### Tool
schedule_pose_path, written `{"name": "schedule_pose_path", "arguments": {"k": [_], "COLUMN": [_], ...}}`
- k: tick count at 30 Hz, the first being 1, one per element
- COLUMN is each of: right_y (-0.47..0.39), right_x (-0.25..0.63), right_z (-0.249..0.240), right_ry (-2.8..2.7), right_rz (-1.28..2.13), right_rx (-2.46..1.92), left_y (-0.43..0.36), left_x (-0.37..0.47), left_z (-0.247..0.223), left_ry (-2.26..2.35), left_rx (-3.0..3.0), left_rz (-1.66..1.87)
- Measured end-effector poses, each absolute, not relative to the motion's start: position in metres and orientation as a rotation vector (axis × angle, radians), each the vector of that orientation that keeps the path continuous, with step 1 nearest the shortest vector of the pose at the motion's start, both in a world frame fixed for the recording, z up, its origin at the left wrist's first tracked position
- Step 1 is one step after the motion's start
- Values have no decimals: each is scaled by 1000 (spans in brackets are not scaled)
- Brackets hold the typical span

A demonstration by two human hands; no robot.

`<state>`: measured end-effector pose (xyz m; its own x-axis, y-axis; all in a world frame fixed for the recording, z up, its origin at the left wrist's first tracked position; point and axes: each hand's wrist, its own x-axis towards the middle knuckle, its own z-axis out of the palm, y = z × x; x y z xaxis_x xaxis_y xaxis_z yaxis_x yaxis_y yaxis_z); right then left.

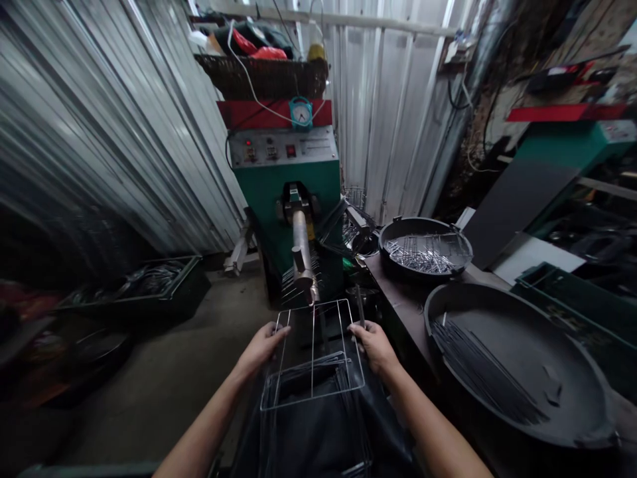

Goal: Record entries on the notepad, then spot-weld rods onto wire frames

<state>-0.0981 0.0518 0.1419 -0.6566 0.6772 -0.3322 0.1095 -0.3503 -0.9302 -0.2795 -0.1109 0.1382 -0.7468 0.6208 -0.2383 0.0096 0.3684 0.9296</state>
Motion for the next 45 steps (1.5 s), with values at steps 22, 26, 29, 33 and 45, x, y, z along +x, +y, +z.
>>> {"name": "schedule_pose_path", "arguments": {"k": [22, 26, 29, 33, 45], "right_y": [110, 105, 93, 77, 29], "right_x": [-170, -108, -64, -39, -9], "right_z": [117, 81, 62, 59, 74], "right_ry": [-1719, -1391, -1067, -946, -1478], "right_rz": [1657, 1955, 2232, 2397, 1616], "right_rx": [-1071, -1141, -1160, -1155, -1093], "left_y": [-111, -163, -184, -179, -197], "left_x": [-374, -344, -310, -277, -258], "left_z": [107, 72, 59, 59, 53], "left_ry": [2482, 2372, 2244, 2351, 2439], "left_rx": [490, 491, 548, 787, 896], "left_rz": [1265, 1157, 1136, 964, 1046]}}
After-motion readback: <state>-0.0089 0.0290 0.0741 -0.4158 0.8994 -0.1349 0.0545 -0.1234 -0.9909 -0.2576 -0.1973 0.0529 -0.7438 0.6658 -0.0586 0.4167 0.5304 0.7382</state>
